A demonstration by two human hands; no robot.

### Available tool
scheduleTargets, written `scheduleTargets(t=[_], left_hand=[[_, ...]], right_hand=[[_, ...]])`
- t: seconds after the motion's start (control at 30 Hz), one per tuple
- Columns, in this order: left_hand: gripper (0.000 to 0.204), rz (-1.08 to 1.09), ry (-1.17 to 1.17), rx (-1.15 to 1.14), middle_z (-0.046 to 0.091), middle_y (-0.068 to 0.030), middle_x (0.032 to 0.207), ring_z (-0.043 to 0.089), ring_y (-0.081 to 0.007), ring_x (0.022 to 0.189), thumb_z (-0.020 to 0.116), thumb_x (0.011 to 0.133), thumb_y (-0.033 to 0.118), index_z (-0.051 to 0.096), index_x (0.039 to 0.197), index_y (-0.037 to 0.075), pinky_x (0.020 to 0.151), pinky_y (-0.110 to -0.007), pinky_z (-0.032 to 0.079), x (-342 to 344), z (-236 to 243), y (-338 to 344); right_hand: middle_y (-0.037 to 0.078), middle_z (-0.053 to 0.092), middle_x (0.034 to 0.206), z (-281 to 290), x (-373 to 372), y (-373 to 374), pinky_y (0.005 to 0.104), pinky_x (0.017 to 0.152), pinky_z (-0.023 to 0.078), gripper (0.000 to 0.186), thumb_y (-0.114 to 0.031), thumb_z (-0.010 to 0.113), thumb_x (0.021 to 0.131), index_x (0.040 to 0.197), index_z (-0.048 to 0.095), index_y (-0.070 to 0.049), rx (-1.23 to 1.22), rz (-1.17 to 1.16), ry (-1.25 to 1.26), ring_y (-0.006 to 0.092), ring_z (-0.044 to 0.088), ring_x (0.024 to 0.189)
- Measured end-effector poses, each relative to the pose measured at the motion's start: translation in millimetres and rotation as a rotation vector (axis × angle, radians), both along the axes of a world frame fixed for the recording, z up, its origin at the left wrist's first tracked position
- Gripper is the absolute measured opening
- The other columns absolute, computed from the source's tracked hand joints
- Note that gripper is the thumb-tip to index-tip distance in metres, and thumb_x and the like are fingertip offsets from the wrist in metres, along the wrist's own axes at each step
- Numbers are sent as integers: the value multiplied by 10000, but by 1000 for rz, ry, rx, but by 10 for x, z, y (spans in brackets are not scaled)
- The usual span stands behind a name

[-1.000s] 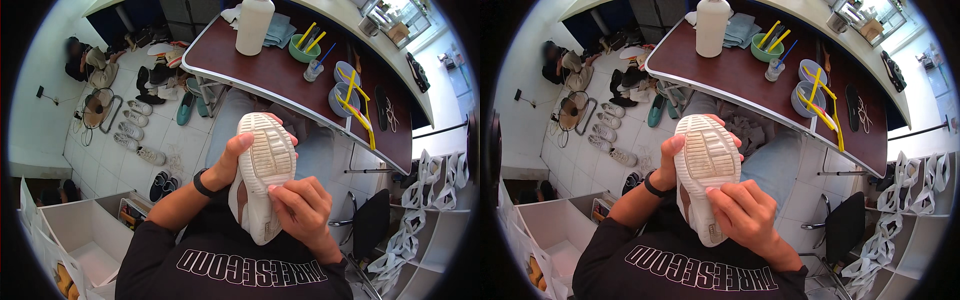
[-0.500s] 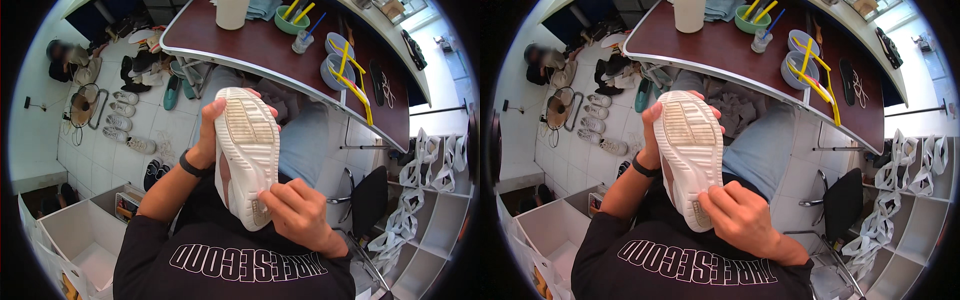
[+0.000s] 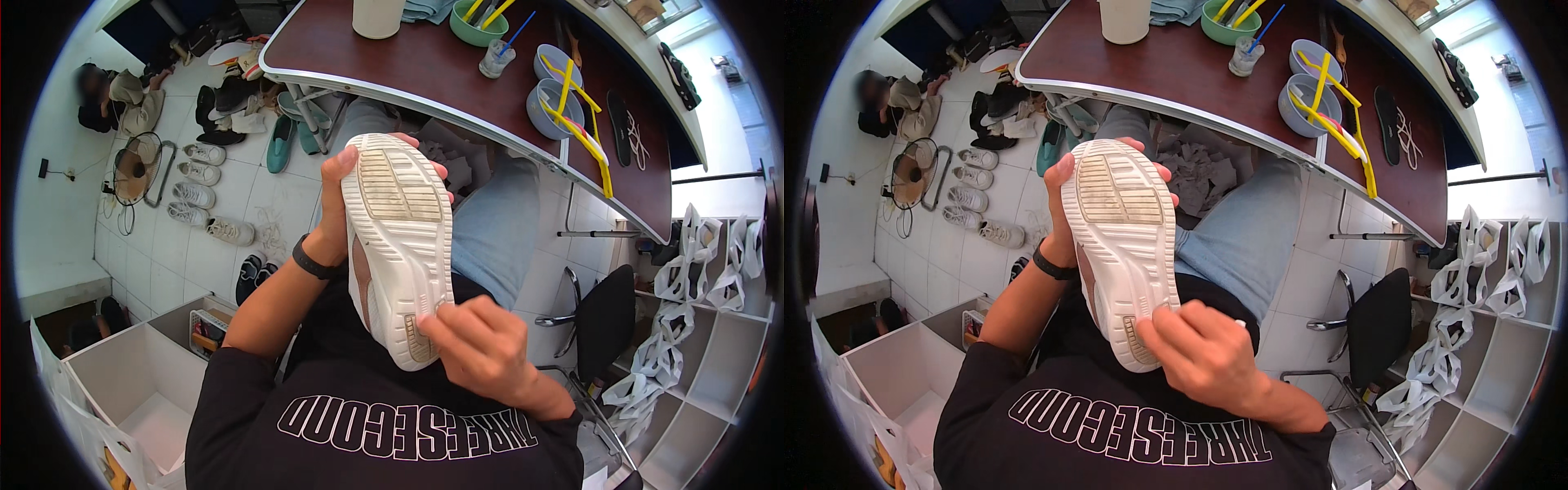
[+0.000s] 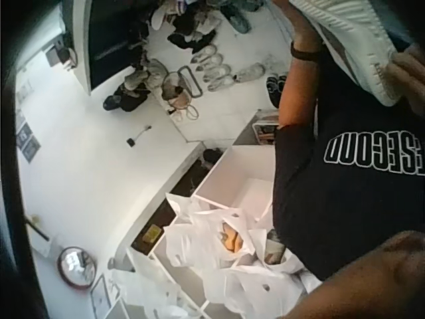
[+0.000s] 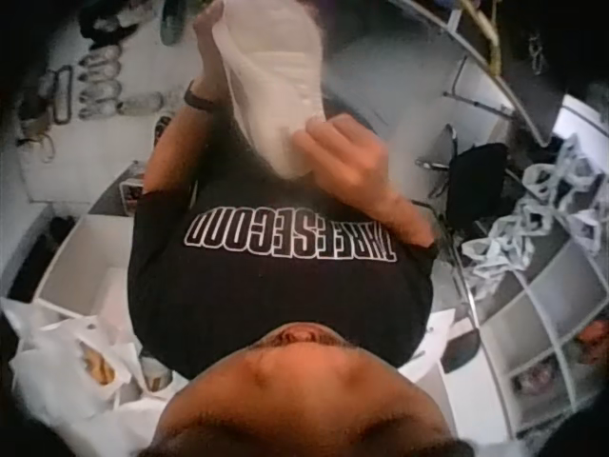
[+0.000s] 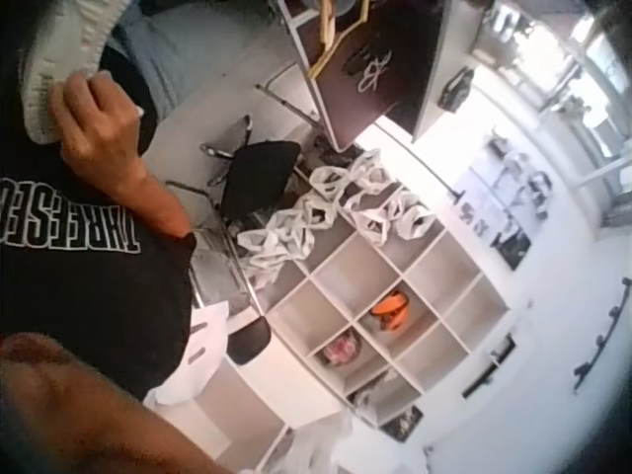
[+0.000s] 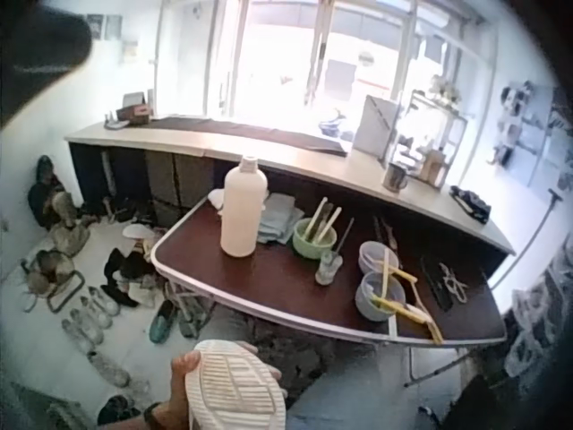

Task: The recorder is cleaning and applying adhesive to the sole of a white sneaker for repair.

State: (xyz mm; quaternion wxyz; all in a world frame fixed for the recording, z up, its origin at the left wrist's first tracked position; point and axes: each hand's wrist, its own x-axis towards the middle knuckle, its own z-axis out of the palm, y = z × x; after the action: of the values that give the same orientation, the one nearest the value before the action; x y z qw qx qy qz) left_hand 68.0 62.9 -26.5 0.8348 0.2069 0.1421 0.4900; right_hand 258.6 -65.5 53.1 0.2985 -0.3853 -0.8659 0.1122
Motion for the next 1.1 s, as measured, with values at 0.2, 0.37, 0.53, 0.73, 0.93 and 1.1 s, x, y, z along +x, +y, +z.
scheduleTargets(t=[0.2, 0.37, 0.53, 0.73, 0.93, 1.1], left_hand=[[799, -33, -30, 47, 577, -335, 1203, 615, -544, 1081, 504, 849, 646, 437, 1351, 28, 851, -611, 564, -4, 19, -9], [821, -53, -10, 74, 580, -340, 1207, 619, -554, 1071, 516, 836, 655, 428, 1353, 24, 844, -621, 568, -14, 57, 3], [834, -58, 15, 73, 583, -354, 1205, 628, -554, 1056, 526, 832, 652, 425, 1353, 9, 833, -627, 574, 5, 139, -20], [843, -12, 37, 35, 595, -360, 1189, 635, -550, 1046, 537, 815, 659, 439, 1333, 2, 824, -610, 584, -16, 152, -7], [839, 15, 56, 31, 593, -361, 1189, 638, -547, 1031, 517, 819, 667, 453, 1324, 0, 831, -617, 569, -33, 106, 21], [866, -16, -54, 115, 571, -373, 1211, 621, -570, 1052, 504, 837, 679, 408, 1359, -5, 840, -630, 562, -140, 144, 90]], right_hand=[[13, 635, 915, -27, 223, -120, 250, 549, 431, 357, -112, 695, 628, 976, 741, -51, 77, 104, -131, 128, 585, 712], [15, 640, 911, -148, 167, -153, 257, 537, 433, 355, -93, 692, 625, 974, 743, -53, 92, 90, -18, 132, 570, 673], [23, 642, 890, -103, 151, -69, 263, 528, 447, 362, -57, 693, 605, 964, 735, -30, 85, 29, 9, 144, 561, 638], [37, 641, 896, -47, 8, 128, 269, 531, 446, 371, -55, 689, 592, 959, 722, -9, 127, -60, -43, 154, 550, 645], [29, 645, 825, 69, 99, -165, 279, 502, 445, 341, 5, 743, 580, 919, 737, -26, -7, 3, -114, 163, 563, 625], [32, 648, 885, 21, -36, -52, 280, 498, 450, 312, -34, 705, 603, 914, 723, -20, 15, -36, -3, 151, 561, 648]])
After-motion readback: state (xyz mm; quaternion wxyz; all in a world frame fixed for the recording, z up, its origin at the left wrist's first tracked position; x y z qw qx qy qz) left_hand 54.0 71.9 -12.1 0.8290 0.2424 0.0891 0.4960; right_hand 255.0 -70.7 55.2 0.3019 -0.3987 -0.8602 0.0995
